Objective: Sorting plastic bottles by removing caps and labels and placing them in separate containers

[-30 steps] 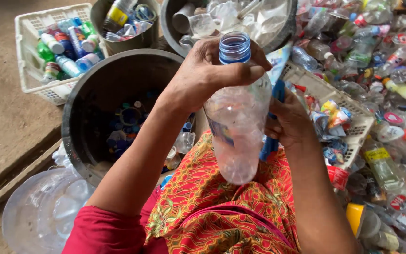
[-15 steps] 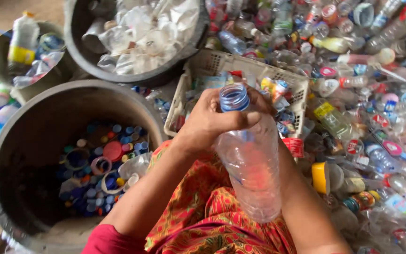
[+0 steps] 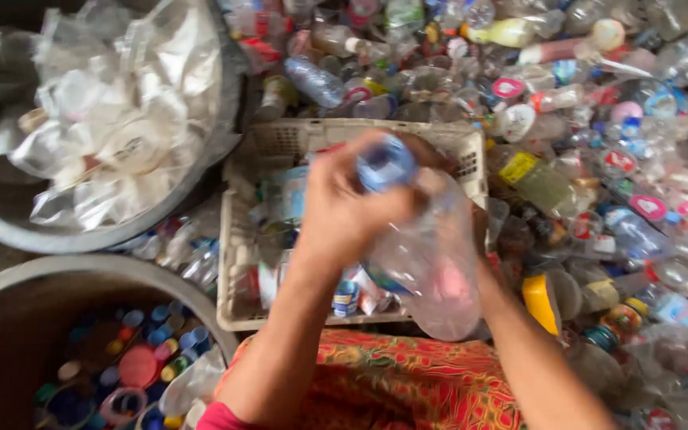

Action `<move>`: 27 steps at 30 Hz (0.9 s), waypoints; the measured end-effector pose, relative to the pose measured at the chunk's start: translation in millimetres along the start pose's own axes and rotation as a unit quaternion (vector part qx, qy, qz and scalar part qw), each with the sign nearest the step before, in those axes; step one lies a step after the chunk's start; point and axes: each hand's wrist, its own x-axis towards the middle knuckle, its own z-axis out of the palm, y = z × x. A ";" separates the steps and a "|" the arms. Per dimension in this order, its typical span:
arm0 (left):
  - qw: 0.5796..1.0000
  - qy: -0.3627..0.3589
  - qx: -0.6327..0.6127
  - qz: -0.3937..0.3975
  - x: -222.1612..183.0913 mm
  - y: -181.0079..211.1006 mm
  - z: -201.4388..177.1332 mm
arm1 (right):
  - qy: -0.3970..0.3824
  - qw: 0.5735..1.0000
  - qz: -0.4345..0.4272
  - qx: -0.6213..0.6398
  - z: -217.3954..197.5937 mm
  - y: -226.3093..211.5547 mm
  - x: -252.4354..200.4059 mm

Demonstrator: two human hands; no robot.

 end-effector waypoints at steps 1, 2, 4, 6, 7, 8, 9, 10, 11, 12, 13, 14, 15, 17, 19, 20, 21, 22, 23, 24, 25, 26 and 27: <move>0.996 -0.036 0.069 0.036 -3.6 3.3 10.0 | 0.000 0.999 -0.049 -0.017 3.6 -5.9 -7.2; 0.997 -0.035 0.063 0.034 2.4 -3.1 17.2 | -0.001 0.995 -0.098 -0.034 29.1 -23.7 -24.3; 0.990 -0.048 0.132 0.017 11.8 -9.9 26.2 | -0.023 0.979 -0.193 -0.065 90.2 -53.9 -67.1; 0.995 0.014 0.093 -0.040 17.5 -16.5 19.9 | -0.049 0.968 -0.164 -0.183 -0.6 6.7 24.4; 0.992 0.070 0.049 -0.092 19.0 -18.8 19.0 | -0.070 0.941 -0.139 -0.300 -50.6 35.1 53.9; 0.992 0.072 0.053 -0.093 18.6 -21.3 13.2 | -0.091 0.899 -0.114 -0.413 -73.5 48.9 66.3; 0.988 0.116 0.063 -0.085 18.6 -23.2 7.5 | -0.114 0.840 -0.089 -0.523 -91.9 56.5 81.9; 0.981 0.160 0.073 -0.078 17.7 -23.8 2.1 | -0.134 0.766 -0.065 -0.625 -100.7 62.7 101.0; 0.981 0.164 0.076 -0.070 16.3 -31.1 -0.3 | -0.140 0.766 -0.072 -0.624 -60.1 24.4 76.6; 0.972 0.183 0.103 -0.102 14.5 -37.4 -2.2 | -0.098 0.777 -0.071 -0.618 -15.2 -16.3 48.1; 0.961 0.203 0.131 -0.136 10.4 -44.0 -4.5 | -0.058 0.787 -0.068 -0.610 30.1 -57.3 10.5; 0.960 0.208 0.134 -0.132 5.8 -46.3 -4.9 | -0.064 0.788 -0.072 -0.609 40.9 -69.4 -6.7; 0.957 0.228 0.136 -0.120 5.0 -48.3 -4.0 | -0.047 0.845 -0.117 -0.519 51.0 -84.4 -22.3; 0.953 0.245 0.142 -0.103 3.8 -50.1 -0.2 | -0.030 0.893 -0.164 -0.417 47.9 -83.6 -22.1; 0.933 0.280 0.187 -0.124 2.1 -51.2 1.2 | -0.107 0.809 -0.158 -0.556 26.8 -47.0 10.5; 0.933 0.279 0.192 -0.122 -2.2 -50.2 -0.7 | -0.107 0.812 -0.159 -0.551 36.5 -54.7 -8.7; 0.923 0.288 0.213 -0.140 -5.4 -50.2 -1.8 | -0.114 0.787 -0.117 -0.595 44.4 -63.2 -27.7; 0.912 0.298 0.234 -0.157 -7.4 -51.0 -3.7 | -0.120 0.758 -0.075 -0.637 52.6 -71.3 -45.3; 0.913 0.295 0.235 -0.156 -9.2 -56.9 -7.5 | -0.118 0.759 -0.075 -0.636 60.3 -72.5 -60.7; 0.906 0.304 0.246 -0.161 -10.0 -63.4 -12.4 | -0.054 0.821 -0.140 -0.551 68.7 -73.0 -74.9; 0.900 0.311 0.256 -0.166 -10.6 -70.9 -17.4 | 0.012 0.867 -0.201 -0.457 76.7 -73.1 -89.1; 0.901 0.308 0.256 -0.167 -12.3 -68.6 -14.1 | 0.016 0.866 -0.201 -0.457 87.6 -66.4 -104.7; 0.904 0.315 0.238 -0.167 -15.4 -66.7 -10.3 | -0.046 0.853 -0.328 -0.403 97.7 -59.2 -121.1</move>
